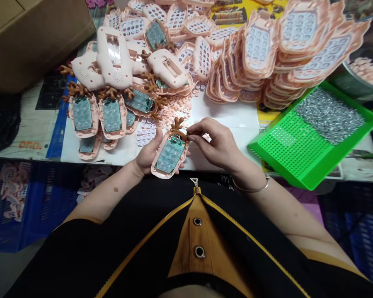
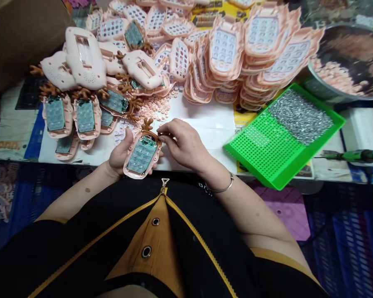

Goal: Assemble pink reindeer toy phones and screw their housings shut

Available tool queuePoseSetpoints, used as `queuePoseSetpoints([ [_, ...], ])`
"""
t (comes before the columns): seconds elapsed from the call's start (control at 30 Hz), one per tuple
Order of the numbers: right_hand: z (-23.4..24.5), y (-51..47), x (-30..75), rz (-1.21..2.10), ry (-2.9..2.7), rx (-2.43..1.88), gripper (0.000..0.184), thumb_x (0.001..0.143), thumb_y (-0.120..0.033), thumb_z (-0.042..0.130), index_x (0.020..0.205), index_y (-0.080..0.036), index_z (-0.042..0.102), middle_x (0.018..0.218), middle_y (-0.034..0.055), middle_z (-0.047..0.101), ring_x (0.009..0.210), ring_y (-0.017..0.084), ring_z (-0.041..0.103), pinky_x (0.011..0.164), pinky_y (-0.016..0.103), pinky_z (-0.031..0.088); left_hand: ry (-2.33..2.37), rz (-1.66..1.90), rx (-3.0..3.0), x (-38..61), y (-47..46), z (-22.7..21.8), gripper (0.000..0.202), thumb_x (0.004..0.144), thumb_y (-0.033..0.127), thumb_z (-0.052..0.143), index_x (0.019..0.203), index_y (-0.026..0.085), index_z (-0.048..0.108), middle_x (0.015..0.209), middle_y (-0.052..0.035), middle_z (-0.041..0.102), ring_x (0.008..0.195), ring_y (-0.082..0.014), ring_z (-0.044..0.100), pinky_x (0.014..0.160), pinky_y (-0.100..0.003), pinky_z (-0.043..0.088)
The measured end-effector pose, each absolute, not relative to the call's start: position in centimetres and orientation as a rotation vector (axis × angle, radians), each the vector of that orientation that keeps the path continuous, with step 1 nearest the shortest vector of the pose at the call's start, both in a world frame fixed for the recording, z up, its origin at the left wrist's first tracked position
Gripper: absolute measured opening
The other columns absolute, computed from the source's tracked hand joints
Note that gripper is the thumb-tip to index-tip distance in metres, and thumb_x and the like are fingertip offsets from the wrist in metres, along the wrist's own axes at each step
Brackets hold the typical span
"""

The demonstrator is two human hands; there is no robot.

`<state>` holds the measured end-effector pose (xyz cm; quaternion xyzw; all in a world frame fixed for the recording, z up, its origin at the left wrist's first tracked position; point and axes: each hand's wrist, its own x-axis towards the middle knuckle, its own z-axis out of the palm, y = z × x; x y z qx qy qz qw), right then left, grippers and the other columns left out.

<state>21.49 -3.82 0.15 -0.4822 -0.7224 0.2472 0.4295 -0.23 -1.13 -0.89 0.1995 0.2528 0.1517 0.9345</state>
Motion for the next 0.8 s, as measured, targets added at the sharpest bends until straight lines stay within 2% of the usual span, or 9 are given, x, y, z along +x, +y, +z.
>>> queuePoseSetpoints([
  [0.07,0.1,-3.7,21.7,0.807,-1.720,-1.165,0.014,0.090,-0.033,0.066,0.092,-0.020,0.072,0.085,0.0052,0.072,0.080,0.018,0.065,0.077,0.035,0.053,0.490,0.298,0.417,-0.3,-1.1,-1.0,0.088,0.093,0.081,0.019,0.122,0.012,0.065,0.097,-0.0150,0.075,0.078,-0.0264,0.074,0.063,-0.037,0.060],
  [0.17,0.5,-3.3,21.7,1.192,-1.417,-1.120,0.036,0.087,-0.051,0.072,0.101,-0.019,0.071,0.091,0.0040,0.073,0.076,0.014,0.065,0.073,0.031,0.056,0.451,0.268,0.440,-0.3,-1.1,-1.2,0.091,0.093,0.082,0.018,0.125,0.012,0.064,0.101,-0.0159,0.074,0.079,-0.0265,0.074,0.062,-0.036,0.059],
  [0.23,0.9,-2.8,21.2,1.339,-1.240,-1.095,0.046,0.082,-0.057,0.076,0.107,-0.019,0.070,0.093,0.0026,0.073,0.072,0.011,0.064,0.067,0.028,0.056,0.442,0.255,0.460,-0.3,-1.1,-1.3,0.092,0.092,0.083,0.017,0.123,0.011,0.065,0.102,-0.0166,0.074,0.078,-0.0265,0.074,0.061,-0.035,0.059],
  [0.33,1.4,-2.0,20.4,1.527,-1.153,-1.008,0.052,0.071,-0.054,0.087,0.104,-0.018,0.069,0.085,-0.0005,0.071,0.064,0.009,0.061,0.059,0.024,0.053,0.436,0.250,0.493,-0.2,-1.2,-1.4,0.091,0.092,0.082,0.018,0.122,0.011,0.066,0.100,-0.0163,0.075,0.079,-0.0266,0.074,0.060,-0.034,0.058],
  [0.43,1.7,-1.6,19.9,1.668,-1.122,-0.960,0.047,0.065,-0.048,0.092,0.093,-0.018,0.069,0.074,-0.0024,0.069,0.058,0.008,0.058,0.053,0.023,0.050,0.429,0.255,0.509,-0.2,-1.4,-1.5,0.090,0.093,0.082,0.018,0.127,0.013,0.064,0.096,-0.0149,0.075,0.078,-0.0258,0.075,0.061,-0.032,0.057],
  [0.53,1.9,-1.5,20.0,1.695,-1.112,-0.983,0.044,0.065,-0.047,0.092,0.092,-0.018,0.072,0.070,-0.0032,0.068,0.054,0.008,0.056,0.050,0.023,0.046,0.420,0.256,0.498,-0.2,-1.4,-1.4,0.090,0.093,0.081,0.016,0.132,0.014,0.062,0.097,-0.0148,0.075,0.076,-0.0257,0.075,0.060,-0.033,0.058],
  [0.8,1.7,-1.5,20.5,1.716,-1.123,-0.973,0.044,0.066,-0.050,0.090,0.097,-0.021,0.078,0.068,-0.0044,0.066,0.053,0.006,0.051,0.047,0.021,0.040,0.446,0.225,0.504,0.0,-1.3,-1.2,0.090,0.092,0.082,0.016,0.118,0.013,0.069,0.098,-0.0159,0.076,0.075,-0.0243,0.074,0.058,-0.030,0.057],
])
